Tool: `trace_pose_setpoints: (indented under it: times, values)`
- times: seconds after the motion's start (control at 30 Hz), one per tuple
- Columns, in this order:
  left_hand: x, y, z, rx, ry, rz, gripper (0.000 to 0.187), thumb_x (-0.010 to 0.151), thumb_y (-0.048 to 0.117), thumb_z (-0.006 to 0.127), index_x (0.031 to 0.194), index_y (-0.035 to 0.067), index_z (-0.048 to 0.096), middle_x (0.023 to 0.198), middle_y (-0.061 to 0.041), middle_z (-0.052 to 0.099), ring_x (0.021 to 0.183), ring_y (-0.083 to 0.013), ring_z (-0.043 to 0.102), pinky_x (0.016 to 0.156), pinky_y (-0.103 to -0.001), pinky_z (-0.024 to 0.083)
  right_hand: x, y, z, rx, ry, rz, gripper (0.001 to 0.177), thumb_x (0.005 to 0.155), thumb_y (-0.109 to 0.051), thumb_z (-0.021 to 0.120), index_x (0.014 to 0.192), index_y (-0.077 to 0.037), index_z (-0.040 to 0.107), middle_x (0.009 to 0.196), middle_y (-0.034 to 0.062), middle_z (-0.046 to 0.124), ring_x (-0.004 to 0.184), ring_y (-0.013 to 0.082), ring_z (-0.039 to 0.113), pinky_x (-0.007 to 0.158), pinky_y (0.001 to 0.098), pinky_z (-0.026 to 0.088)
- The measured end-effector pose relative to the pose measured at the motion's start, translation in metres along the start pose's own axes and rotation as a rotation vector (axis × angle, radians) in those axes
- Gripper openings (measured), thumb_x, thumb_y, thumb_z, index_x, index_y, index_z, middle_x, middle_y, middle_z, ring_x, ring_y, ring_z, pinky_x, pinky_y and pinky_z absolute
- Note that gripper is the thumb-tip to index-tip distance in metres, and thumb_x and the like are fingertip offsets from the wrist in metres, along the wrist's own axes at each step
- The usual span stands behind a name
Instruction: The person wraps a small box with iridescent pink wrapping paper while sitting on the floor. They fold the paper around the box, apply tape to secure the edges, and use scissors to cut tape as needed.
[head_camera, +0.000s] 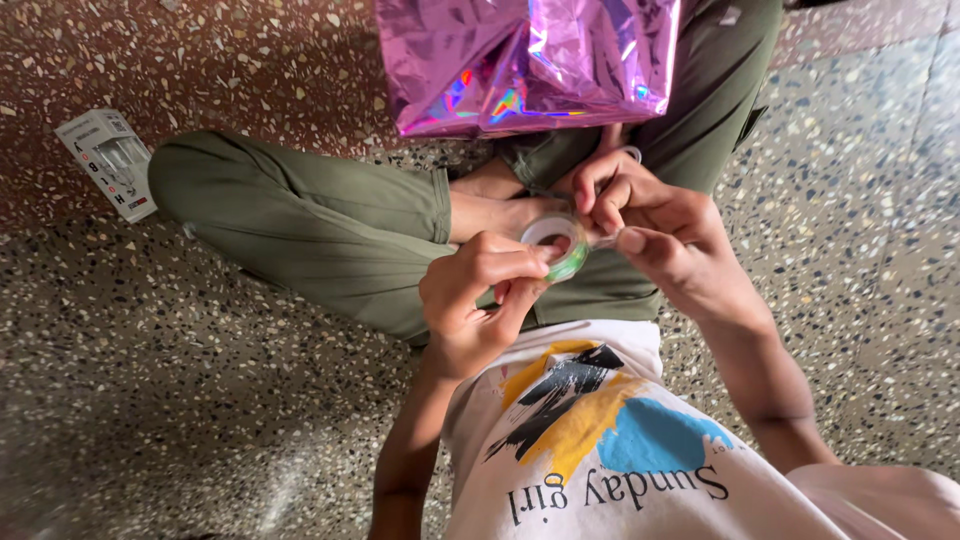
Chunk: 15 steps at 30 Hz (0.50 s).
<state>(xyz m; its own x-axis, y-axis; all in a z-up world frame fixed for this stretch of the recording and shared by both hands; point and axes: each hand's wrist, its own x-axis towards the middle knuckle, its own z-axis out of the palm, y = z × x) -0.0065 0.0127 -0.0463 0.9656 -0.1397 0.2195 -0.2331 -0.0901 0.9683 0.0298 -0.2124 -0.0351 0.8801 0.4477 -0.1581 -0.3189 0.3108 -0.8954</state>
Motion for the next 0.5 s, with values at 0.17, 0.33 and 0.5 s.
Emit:
trace_pose_setpoints:
  times: [0.17, 0.33, 0.5]
  values:
    - [-0.004, -0.029, 0.004, -0.489, 0.021, -0.085, 0.026, 0.096, -0.011, 0.072, 0.106, 0.006, 0.056, 0.097, -0.005, 0.06, 0.095, -0.0149, 0.066, 0.084, -0.031, 0.056, 0.003, 0.006, 0.001, 0.24, 0.033, 0.126, 0.041, 0.097, -0.034, 0.07, 0.099, 0.005, 0.059, 0.13, 0.0135, 0.048, 0.125, 0.0187, 0.05, 0.111, 0.0402, 0.046]
    - [0.012, -0.042, 0.003, -0.761, 0.023, -0.169, 0.032, 0.085, -0.008, 0.073, 0.103, 0.008, 0.052, 0.111, -0.005, 0.055, 0.097, -0.0112, 0.058, 0.077, -0.026, 0.052, 0.01, 0.012, 0.009, 0.367, 0.046, 0.115, 0.06, 0.095, -0.05, 0.072, 0.114, 0.006, 0.065, 0.131, 0.0109, 0.047, 0.129, 0.0185, 0.05, 0.116, 0.0432, 0.047]
    - [0.006, -0.005, -0.011, -0.021, 0.12, -0.098, 0.022, 0.084, -0.001, 0.074, 0.103, 0.004, 0.065, 0.118, -0.011, 0.058, 0.071, -0.0086, 0.055, 0.063, -0.023, 0.048, 0.009, 0.016, 0.017, 0.035, 0.209, -0.06, 0.021, 0.102, -0.02, 0.066, 0.104, 0.0, 0.058, 0.135, 0.0114, 0.049, 0.132, 0.0186, 0.052, 0.12, 0.0407, 0.046]
